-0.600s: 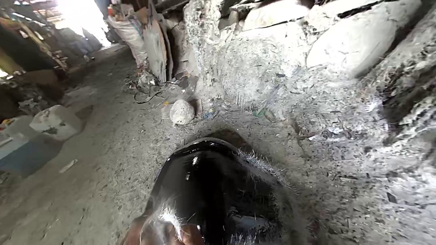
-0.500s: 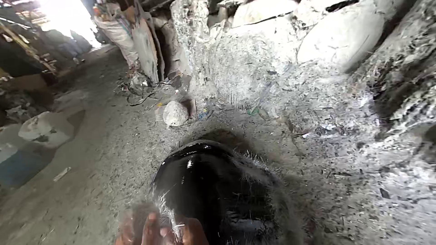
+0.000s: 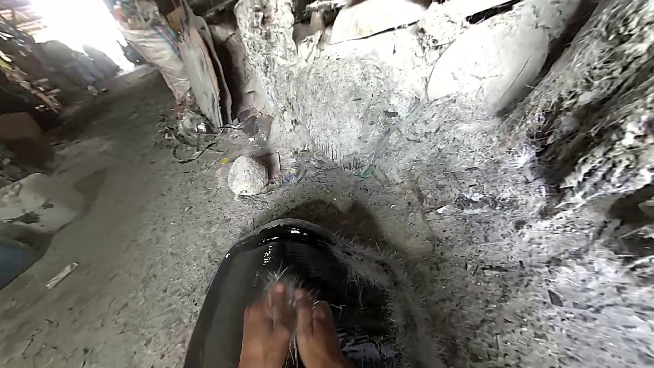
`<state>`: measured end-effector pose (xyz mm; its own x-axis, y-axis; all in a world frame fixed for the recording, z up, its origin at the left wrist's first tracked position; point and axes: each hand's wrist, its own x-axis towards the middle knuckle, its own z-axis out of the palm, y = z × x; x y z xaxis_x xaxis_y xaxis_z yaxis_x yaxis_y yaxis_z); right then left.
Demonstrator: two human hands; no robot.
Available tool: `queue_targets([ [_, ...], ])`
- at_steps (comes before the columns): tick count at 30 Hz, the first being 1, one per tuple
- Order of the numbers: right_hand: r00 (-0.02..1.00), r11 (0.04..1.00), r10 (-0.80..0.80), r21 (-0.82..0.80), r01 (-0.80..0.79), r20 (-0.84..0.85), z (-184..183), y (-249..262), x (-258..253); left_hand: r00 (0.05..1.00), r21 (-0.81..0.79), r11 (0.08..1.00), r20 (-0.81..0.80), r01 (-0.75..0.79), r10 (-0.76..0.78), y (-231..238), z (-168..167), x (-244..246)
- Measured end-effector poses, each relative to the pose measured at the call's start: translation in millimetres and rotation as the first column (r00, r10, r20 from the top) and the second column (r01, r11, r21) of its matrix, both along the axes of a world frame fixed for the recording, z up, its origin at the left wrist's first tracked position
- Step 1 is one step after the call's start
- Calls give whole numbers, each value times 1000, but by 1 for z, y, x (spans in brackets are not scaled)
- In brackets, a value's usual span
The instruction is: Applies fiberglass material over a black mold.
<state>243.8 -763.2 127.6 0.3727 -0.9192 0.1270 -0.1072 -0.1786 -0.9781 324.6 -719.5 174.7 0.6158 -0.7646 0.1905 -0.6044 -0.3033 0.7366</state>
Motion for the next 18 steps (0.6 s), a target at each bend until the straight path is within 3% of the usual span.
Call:
queue_targets([
  [2, 998, 993, 41, 114, -37, -36, 4, -40, -19, 967, 0, 979, -153, 204, -202, -26, 6, 18],
  [3, 994, 978, 100, 187, -88, -54, 1, -63, -29, 958, 26, 970, -168, 240, -233, -40, 7, 30],
  [5, 978, 946, 191, 279, -163, -77, -13, -111, -44, 956, 58, 969, -182, 242, -228, -75, 6, 53],
  [8, 979, 940, 180, 308, -145, -90, -38, -164, -52, 957, 108, 960, -165, 259, -240, -126, -5, 74],
  [13, 988, 896, 145, 419, -149, 42, -79, -216, -42, 982, 309, 935, 23, 173, -189, -188, -26, 93],
  [18, 982, 917, 116, 395, -47, -151, -103, -232, -25, 982, 399, 910, 96, 110, -160, -203, -60, 107],
])
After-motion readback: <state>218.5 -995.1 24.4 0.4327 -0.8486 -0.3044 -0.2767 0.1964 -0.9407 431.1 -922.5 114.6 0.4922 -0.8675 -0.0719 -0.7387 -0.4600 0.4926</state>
